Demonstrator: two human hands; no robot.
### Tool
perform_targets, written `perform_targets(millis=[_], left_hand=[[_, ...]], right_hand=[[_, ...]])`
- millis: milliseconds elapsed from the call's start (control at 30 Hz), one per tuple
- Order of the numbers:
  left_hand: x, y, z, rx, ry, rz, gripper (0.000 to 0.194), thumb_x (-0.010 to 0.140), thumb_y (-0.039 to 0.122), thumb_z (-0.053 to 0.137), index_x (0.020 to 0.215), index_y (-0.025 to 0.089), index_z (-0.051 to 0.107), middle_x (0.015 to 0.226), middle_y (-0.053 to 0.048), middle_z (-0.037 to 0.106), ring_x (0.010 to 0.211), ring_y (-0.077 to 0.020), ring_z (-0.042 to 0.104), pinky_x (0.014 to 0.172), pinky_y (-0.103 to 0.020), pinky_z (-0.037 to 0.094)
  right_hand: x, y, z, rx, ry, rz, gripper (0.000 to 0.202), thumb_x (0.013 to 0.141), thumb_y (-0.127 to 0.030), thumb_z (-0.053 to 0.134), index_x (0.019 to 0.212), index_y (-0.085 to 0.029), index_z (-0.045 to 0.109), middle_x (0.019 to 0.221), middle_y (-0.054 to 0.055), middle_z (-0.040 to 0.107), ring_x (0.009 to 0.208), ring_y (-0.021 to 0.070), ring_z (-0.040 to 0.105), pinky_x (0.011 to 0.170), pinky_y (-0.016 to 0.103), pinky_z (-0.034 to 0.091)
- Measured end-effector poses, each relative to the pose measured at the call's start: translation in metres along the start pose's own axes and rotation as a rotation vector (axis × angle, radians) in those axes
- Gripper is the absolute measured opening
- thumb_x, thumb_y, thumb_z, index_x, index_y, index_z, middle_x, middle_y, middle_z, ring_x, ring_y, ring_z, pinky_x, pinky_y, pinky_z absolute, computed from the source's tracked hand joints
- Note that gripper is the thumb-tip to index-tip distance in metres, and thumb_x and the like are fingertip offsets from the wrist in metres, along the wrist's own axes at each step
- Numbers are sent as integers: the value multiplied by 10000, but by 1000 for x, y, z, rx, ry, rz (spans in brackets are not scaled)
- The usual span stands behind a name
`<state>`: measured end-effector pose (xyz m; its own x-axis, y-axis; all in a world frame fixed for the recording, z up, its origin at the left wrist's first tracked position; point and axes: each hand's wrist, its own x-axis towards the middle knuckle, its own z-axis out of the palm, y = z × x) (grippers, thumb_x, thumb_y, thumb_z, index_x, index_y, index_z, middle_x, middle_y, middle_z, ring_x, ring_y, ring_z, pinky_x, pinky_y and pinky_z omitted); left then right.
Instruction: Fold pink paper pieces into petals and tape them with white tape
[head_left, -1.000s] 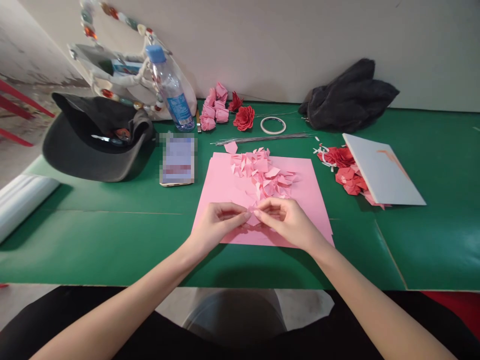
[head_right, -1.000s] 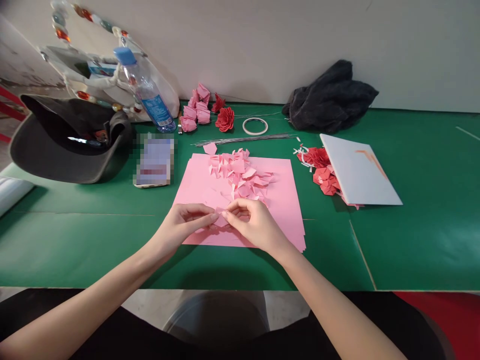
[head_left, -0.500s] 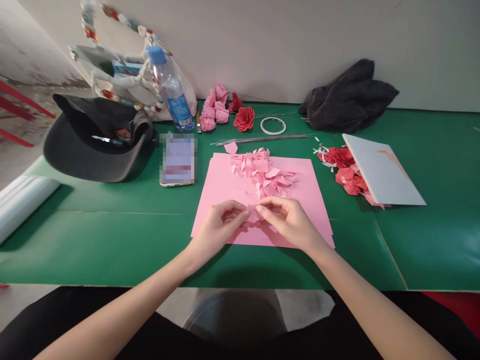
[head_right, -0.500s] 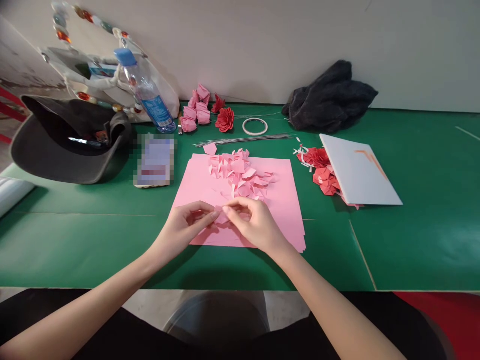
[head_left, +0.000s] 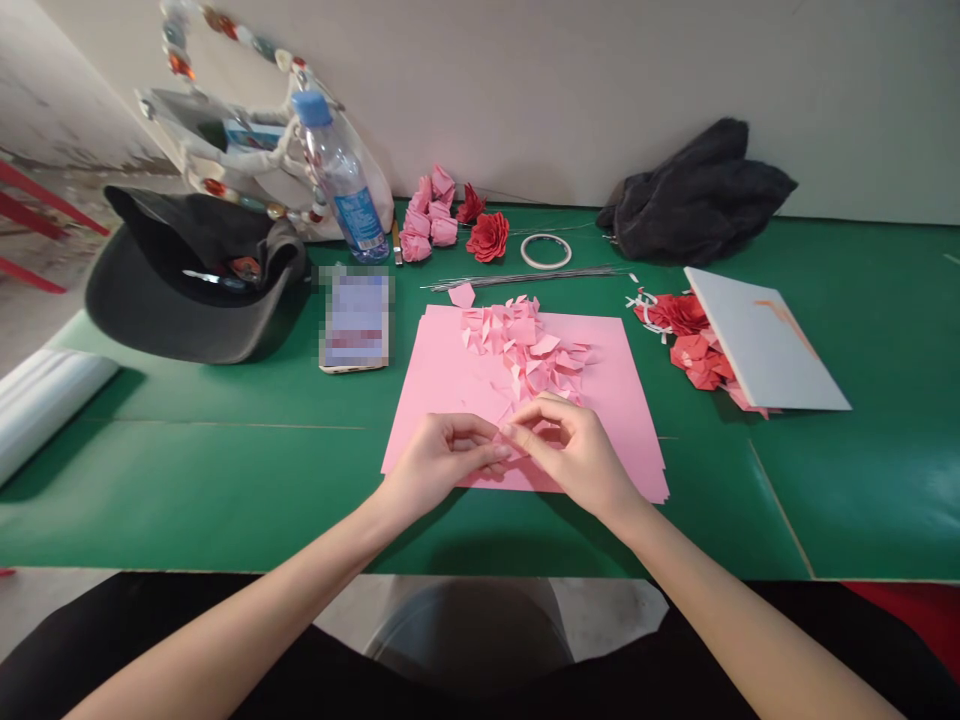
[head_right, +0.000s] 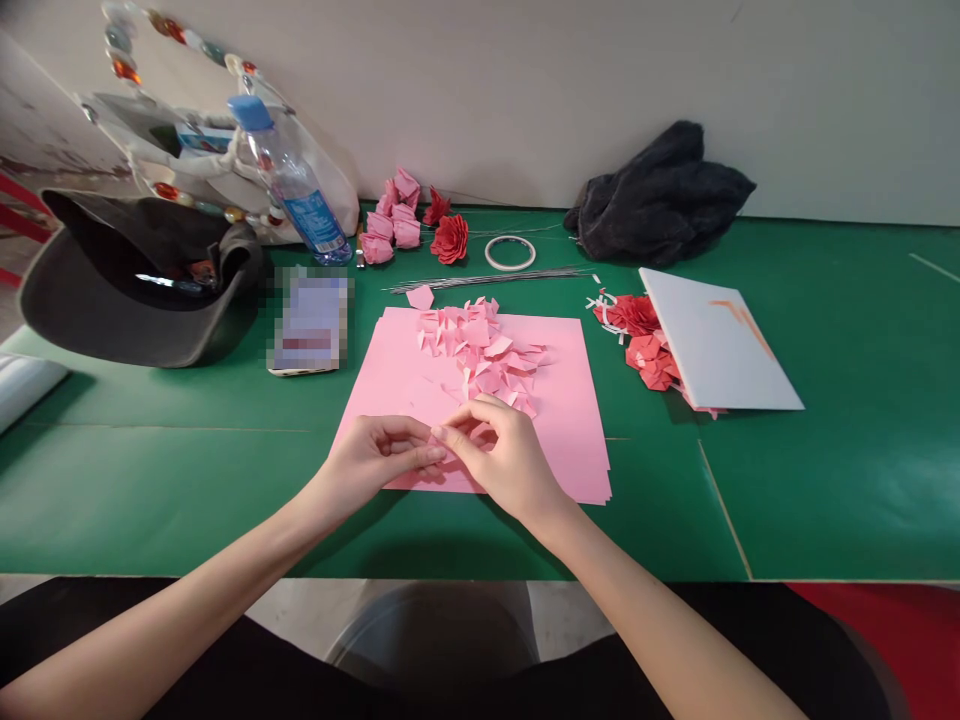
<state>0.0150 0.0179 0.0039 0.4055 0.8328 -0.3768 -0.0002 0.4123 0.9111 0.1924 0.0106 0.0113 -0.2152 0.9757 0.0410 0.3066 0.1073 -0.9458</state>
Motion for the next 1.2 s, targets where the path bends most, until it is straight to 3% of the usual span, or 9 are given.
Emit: perform_targets(millis=[67, 233, 567, 700, 833, 967, 1100, 1200], left_hand=[[0, 1, -1, -12, 52, 49, 246, 717, 282, 774, 853, 110, 664, 743, -55, 726, 655, -175, 703, 663, -274, 573], [1, 3, -1, -36, 169, 137, 259, 740, 272, 753, 898, 117, 618, 686, -35, 706, 655, -171, 693, 679, -281, 563], [2, 1, -1, 40, 158, 179, 251, 753, 265, 739, 921, 133, 606, 686, -15, 687, 651, -169, 690, 681, -279, 547], [1, 2, -1, 63, 100, 165, 300, 757, 273, 735, 988, 141, 597, 679, -11, 682, 641, -182, 696, 673, -290, 552], [-4, 4, 5, 93, 44, 122, 351, 758, 292, 728, 1047, 152, 586, 691, -13, 679, 666, -201, 701, 694, -324, 564], [-4, 5, 3, 231, 76, 205, 359, 849, 336, 616, 1168, 182, 555, 822, -45, 713, 787, -204, 699, 775, -339, 555], [2, 6, -11, 608, 213, 386, 322, 892, 336, 549, 1188, 214, 585, 1132, -86, 674, 1010, -218, 647, 925, -367, 501], [10, 3, -21, 892, 248, 508, 336, 920, 305, 490, 1226, 204, 588, 1352, -97, 553, 1306, -266, 444, 1089, -461, 352]], right_hand=[[0, 0, 0, 56, -19, 36, 61, 826, -259, 643, 831, -199, 654, 831, 11, 661, 789, 146, 642, 720, 266, 533], [0, 5, 2, 186, -48, 133, 200, 734, -260, 739, 897, -199, 639, 870, 17, 693, 807, 165, 684, 739, 281, 575], [5, 7, -12, 185, -139, 237, 218, 774, -219, 662, 986, -170, 649, 913, 52, 713, 819, 182, 711, 791, 333, 592], [6, 2, -15, 173, -191, 161, 182, 824, -294, 627, 957, -176, 667, 930, 56, 710, 869, 189, 697, 795, 328, 576], [5, -2, -12, 82, -123, 100, 198, 844, -368, 613, 825, -178, 664, 778, 28, 673, 710, 154, 654, 652, 280, 552], [7, 2, -20, 61, 10, 94, 233, 850, -394, 605, 815, -168, 652, 701, 19, 633, 576, 122, 588, 527, 246, 496], [12, 12, -37, -164, 280, 41, 299, 882, -413, 557, 1042, -177, 649, 947, 75, 634, 544, 100, 534, 526, 274, 499], [13, 16, -37, -441, 417, -74, 345, 887, -347, 559, 1196, -198, 596, 1163, 119, 536, 644, 125, 583, 679, 342, 553]])
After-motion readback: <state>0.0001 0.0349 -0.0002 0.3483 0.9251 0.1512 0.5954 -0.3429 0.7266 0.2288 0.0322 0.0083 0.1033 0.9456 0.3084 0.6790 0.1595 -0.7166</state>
